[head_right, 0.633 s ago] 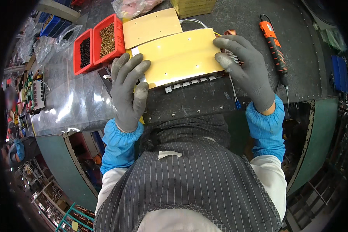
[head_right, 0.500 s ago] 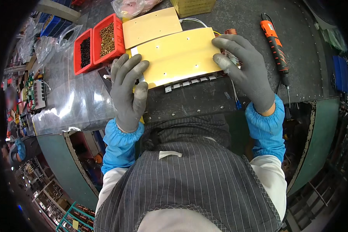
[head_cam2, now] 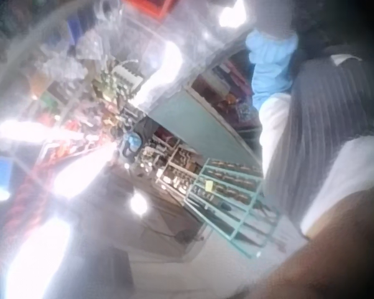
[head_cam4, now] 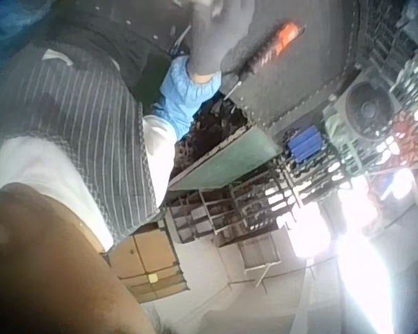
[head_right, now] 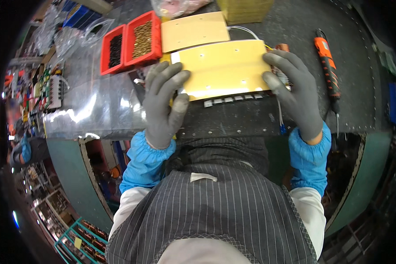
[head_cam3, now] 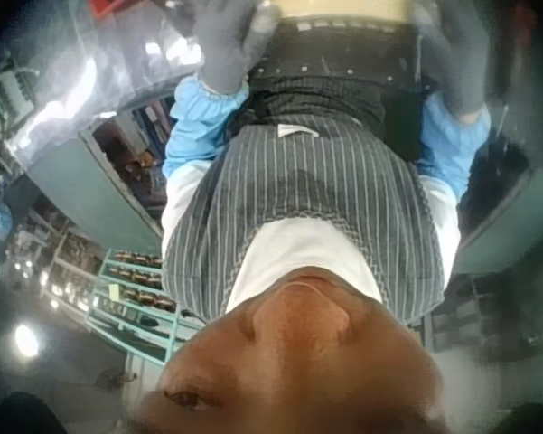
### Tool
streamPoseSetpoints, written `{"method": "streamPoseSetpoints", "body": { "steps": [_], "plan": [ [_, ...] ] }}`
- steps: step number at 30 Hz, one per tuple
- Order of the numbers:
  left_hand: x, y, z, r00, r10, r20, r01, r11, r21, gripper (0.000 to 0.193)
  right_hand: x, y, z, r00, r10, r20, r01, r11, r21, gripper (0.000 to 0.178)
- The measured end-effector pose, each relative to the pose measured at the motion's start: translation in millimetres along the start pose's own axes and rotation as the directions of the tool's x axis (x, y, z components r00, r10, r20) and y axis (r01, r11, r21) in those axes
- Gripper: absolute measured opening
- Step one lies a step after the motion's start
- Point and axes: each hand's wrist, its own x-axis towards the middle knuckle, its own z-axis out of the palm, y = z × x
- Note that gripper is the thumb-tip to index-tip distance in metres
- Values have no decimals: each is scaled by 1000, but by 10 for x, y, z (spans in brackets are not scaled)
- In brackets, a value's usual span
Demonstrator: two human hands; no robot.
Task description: Assembling an electronic inverter by mounting a PCB to a heat sink, applying components, and securing with an electric screwdriver.
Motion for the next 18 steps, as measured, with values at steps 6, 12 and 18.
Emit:
{"method": "streamPoseSetpoints", "body": {
  "steps": [6,12,18],
  "plan": [
    [229,-343,-326,974,28,-224,-34,999,-21,41,-47,-20,-130,998,2,-66,-1,1000,20,40],
    [780,-1460,-1186,963,-267,-31,269,957,114,36,-145,9,-157,993,39,-112,-40,999,-6,38],
    [766,-2093,-1002,839,-377,393,206,888,411,37,-223,-19,-160,992,38,-121,-40,999,-17,36]
  ]
}}
